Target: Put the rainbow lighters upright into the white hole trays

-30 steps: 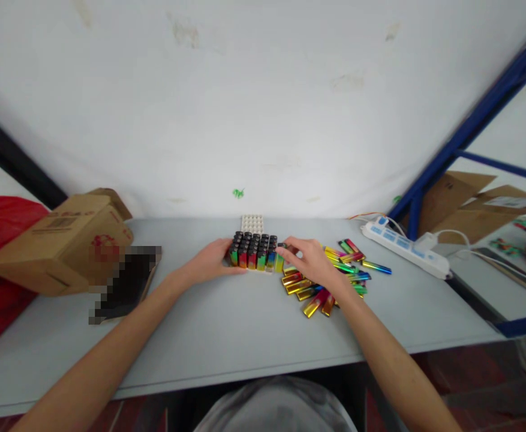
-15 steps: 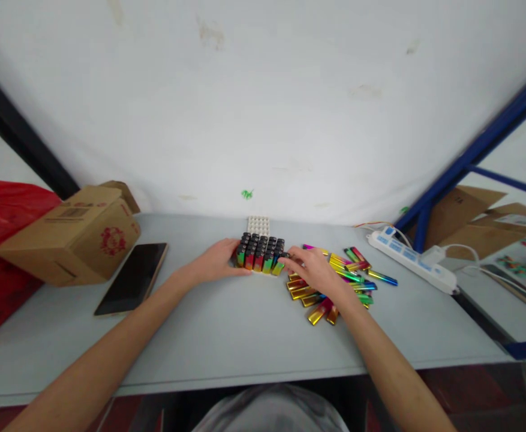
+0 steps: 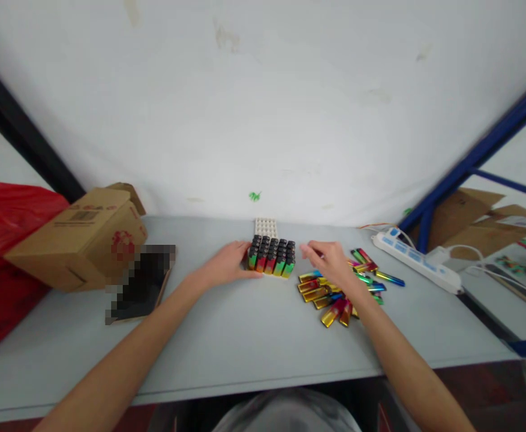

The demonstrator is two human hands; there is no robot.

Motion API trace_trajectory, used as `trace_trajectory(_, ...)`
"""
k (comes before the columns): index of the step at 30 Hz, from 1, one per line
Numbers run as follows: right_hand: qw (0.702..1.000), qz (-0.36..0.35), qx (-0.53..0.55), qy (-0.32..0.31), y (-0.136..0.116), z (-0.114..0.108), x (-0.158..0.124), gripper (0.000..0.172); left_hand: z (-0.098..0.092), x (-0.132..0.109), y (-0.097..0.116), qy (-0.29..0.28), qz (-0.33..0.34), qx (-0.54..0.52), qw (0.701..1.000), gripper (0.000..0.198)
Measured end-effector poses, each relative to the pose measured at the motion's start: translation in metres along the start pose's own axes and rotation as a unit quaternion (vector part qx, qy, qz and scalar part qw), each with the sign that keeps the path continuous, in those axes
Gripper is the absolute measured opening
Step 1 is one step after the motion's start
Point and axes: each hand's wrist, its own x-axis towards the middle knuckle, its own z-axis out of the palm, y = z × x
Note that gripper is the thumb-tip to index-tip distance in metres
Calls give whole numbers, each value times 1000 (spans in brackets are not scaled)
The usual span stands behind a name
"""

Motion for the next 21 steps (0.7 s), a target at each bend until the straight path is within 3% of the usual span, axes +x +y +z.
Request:
trace_trajectory(3, 999, -50, -7, 20, 13, 7, 35, 37, 0, 0, -1, 5, 11, 7, 1000, 64)
trace_trajectory(6, 994, -88, 1, -59, 22, 22, 82, 16, 0, -1, -2, 6, -1, 24, 1000, 64)
trace_trajectory(10, 980, -103, 13, -170, 23, 44, 125, 22, -1, -1, -2, -4, -22, 54, 998, 66)
trace_trajectory(13, 979, -84, -2, -187, 24, 54, 131, 25, -1, -1, -3, -6, -17, 45, 999, 66)
trace_trajectory(16, 982, -59, -13, -176, 33, 48, 122, 22, -2, -1, -5, -7, -9, 33, 999, 68)
trace_trajectory(19, 990, -40, -13, -136, 48, 25, 105, 20, -2, -3, -5, 7, -12, 42, 999, 73)
trace_trajectory(21, 998, -4, -5, -67, 59, 2, 89, 26, -1, -3, -5, 16, -15, 57, 998, 72)
